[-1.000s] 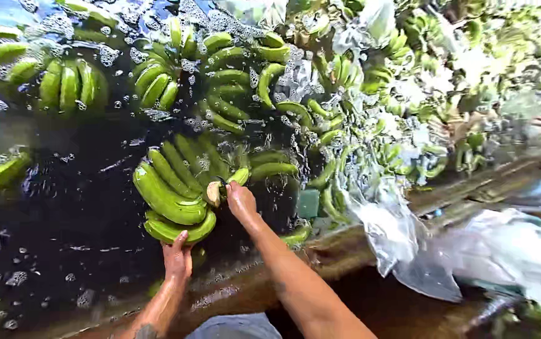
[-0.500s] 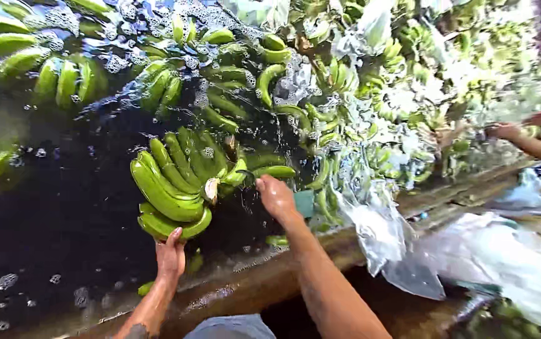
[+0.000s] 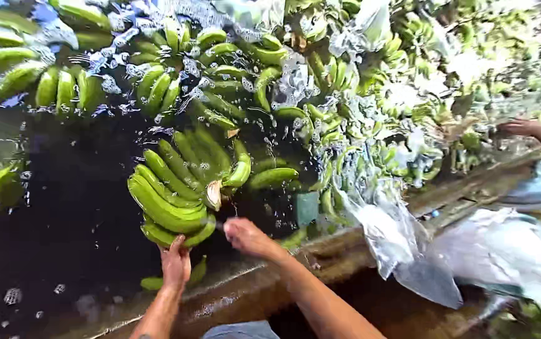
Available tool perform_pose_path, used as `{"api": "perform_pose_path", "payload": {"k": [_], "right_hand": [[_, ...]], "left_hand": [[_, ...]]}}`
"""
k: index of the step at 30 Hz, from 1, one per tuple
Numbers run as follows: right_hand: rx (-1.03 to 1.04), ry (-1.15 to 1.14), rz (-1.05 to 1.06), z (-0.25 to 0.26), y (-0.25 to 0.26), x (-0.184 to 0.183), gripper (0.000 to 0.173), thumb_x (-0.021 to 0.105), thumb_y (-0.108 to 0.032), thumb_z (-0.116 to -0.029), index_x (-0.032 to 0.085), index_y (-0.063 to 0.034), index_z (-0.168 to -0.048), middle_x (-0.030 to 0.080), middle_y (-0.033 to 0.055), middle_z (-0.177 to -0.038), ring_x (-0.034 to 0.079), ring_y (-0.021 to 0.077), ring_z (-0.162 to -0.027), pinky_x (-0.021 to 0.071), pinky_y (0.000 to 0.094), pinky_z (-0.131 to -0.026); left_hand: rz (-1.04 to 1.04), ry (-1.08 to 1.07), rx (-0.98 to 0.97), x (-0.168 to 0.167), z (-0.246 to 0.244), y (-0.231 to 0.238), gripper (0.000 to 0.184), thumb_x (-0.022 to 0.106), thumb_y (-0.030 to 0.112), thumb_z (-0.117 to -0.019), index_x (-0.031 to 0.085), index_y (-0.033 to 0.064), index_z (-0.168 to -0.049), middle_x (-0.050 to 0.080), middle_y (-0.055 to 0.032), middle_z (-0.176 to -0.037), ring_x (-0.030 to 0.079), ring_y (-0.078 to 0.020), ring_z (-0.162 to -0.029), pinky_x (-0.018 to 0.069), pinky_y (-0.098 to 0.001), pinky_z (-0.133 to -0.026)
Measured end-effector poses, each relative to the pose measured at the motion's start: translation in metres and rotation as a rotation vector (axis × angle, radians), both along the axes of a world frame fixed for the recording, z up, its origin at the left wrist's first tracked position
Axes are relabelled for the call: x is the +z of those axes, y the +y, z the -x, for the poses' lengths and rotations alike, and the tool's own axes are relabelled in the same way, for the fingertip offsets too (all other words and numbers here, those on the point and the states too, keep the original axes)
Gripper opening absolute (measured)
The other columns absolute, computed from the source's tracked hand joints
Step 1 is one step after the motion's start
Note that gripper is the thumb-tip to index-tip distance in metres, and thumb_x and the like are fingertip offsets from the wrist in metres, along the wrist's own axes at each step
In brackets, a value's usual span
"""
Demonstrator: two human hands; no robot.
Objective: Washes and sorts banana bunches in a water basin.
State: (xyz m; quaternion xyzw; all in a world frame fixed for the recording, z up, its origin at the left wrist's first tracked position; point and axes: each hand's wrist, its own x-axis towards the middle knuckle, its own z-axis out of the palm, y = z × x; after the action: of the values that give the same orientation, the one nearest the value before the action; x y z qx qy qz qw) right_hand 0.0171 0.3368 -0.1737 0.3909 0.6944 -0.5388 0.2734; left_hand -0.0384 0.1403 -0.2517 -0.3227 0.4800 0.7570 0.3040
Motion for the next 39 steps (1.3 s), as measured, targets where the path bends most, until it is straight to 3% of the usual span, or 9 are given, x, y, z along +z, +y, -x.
{"api": "perform_pose_path", "payload": {"k": [7, 10, 12, 16, 19, 22, 32, 35, 39], "right_hand": [[0.059, -0.043, -0.554, 0.021, 0.017, -0.044, 0.044, 0.036, -0.032, -0.1121, 0.06, 0.002, -0.129, 0.07, 0.0274, -0.109, 0.069, 0.0442, -0.108, 0.052, 0.0615, -0.095], [-0.1, 0.094, -0.305, 0.006, -0.009, -0.073, 0.038, 0.036, -0.025, -0.1115, 0.061, 0.0017, -0.124, 0.067, 0.0179, -0.085, 0.067, 0.0287, -0.075, 0.0573, 0.0453, -0.07], [-0.267, 0.175, 0.243, -0.034, -0.024, -0.061, 0.032, 0.034, -0.026, -0.1089, 0.058, -0.0056, -0.103, 0.048, -0.0018, -0.06, 0.043, 0.0083, -0.046, 0.0399, 0.0255, -0.043], [-0.291, 0.141, 0.569, -0.075, -0.013, -0.023, 0.028, 0.033, -0.027, -0.1082, 0.055, -0.0124, -0.098, 0.052, -0.007, -0.063, 0.045, 0.0021, -0.045, 0.041, 0.0187, -0.042], [0.124, 0.119, 0.026, -0.03, 0.014, -0.036, 0.033, 0.047, -0.029, -0.1081, 0.062, -0.0005, -0.116, 0.065, 0.0113, -0.088, 0.064, 0.0202, -0.074, 0.0553, 0.0385, -0.069], [0.513, 0.086, -0.234, 0.044, 0.01, -0.049, 0.042, 0.055, -0.032, -0.1063, 0.06, -0.0097, -0.142, 0.066, 0.0197, -0.132, 0.064, 0.0379, -0.123, 0.0473, 0.061, -0.105], [1.015, 0.261, -0.307, 0.148, -0.01, -0.079, 0.028, 0.056, -0.018, -0.1038, 0.071, -0.0154, -0.127, 0.072, 0.0165, -0.114, 0.069, 0.0383, -0.106, 0.0541, 0.0608, -0.089], [1.347, 0.032, -0.264, 0.14, 0.009, 0.008, 0.015, 0.059, -0.008, -0.0997, 0.072, -0.0006, -0.103, 0.069, 0.0236, -0.1, 0.067, 0.0464, -0.097, 0.0526, 0.0665, -0.078], [1.282, -0.12, -0.311, 0.075, 0.068, 0.042, 0.022, 0.064, -0.017, -0.0977, 0.071, -0.0066, -0.116, 0.072, 0.0231, -0.101, 0.068, 0.0477, -0.098, 0.0502, 0.068, -0.082]], "left_hand": [[-0.068, -0.125, 0.026, 0.025, 0.003, 0.008, 0.058, 0.05, 0.007, -0.102, 0.022, 0.0139, -0.152, 0.061, -0.0174, -0.122, 0.069, -0.0287, -0.1, 0.0608, -0.0463, -0.082], [-0.05, -0.105, -0.019, 0.009, -0.001, 0.003, 0.065, 0.053, 0.005, -0.1, 0.019, 0.0141, -0.155, 0.06, -0.0192, -0.125, 0.068, -0.0294, -0.102, 0.0606, -0.0473, -0.083], [-0.019, -0.057, -0.159, -0.015, 0.014, -0.021, 0.069, 0.056, 0.003, -0.0955, 0.02, 0.0094, -0.154, 0.061, -0.0195, -0.123, 0.069, -0.029, -0.1, 0.0614, -0.0477, -0.083], [0.131, 0.092, -0.359, -0.032, 0.06, -0.061, 0.075, 0.055, 0.008, -0.094, 0.015, 0.0118, -0.157, 0.061, -0.0156, -0.126, 0.071, -0.0256, -0.098, 0.0628, -0.0463, -0.077], [0.391, 0.398, -0.439, -0.033, 0.096, -0.049, 0.097, 0.06, 0.028, -0.0929, -0.004, 0.02, -0.165, 0.016, -0.0154, -0.168, 0.038, -0.0243, -0.146, 0.0441, -0.0469, -0.112], [0.828, 0.526, -0.622, -0.039, 0.13, -0.024, 0.119, 0.088, 0.035, -0.0781, 0.01, 0.0109, -0.165, 0.02, -0.0301, -0.164, 0.025, -0.0453, -0.15, 0.0264, -0.0614, -0.12], [1.065, 0.492, -1.097, -0.018, 0.211, 0.026, 0.102, 0.086, 0.046, -0.0753, 0.03, 0.0382, -0.16, 0.049, -0.0237, -0.147, 0.054, -0.0478, -0.127, 0.0463, -0.0729, -0.093], [0.874, 0.451, -1.017, -0.045, 0.23, 0.011, 0.092, 0.085, 0.044, -0.0803, 0.039, 0.0259, -0.158, 0.054, -0.0259, -0.145, 0.053, -0.048, -0.131, 0.0417, -0.0734, -0.102], [0.617, 0.126, -0.685, -0.078, 0.195, -0.046, 0.075, 0.069, 0.044, -0.0948, 0.04, 0.0073, -0.153, 0.058, -0.0258, -0.136, 0.06, -0.0392, -0.122, 0.0491, -0.0613, -0.101]]}}
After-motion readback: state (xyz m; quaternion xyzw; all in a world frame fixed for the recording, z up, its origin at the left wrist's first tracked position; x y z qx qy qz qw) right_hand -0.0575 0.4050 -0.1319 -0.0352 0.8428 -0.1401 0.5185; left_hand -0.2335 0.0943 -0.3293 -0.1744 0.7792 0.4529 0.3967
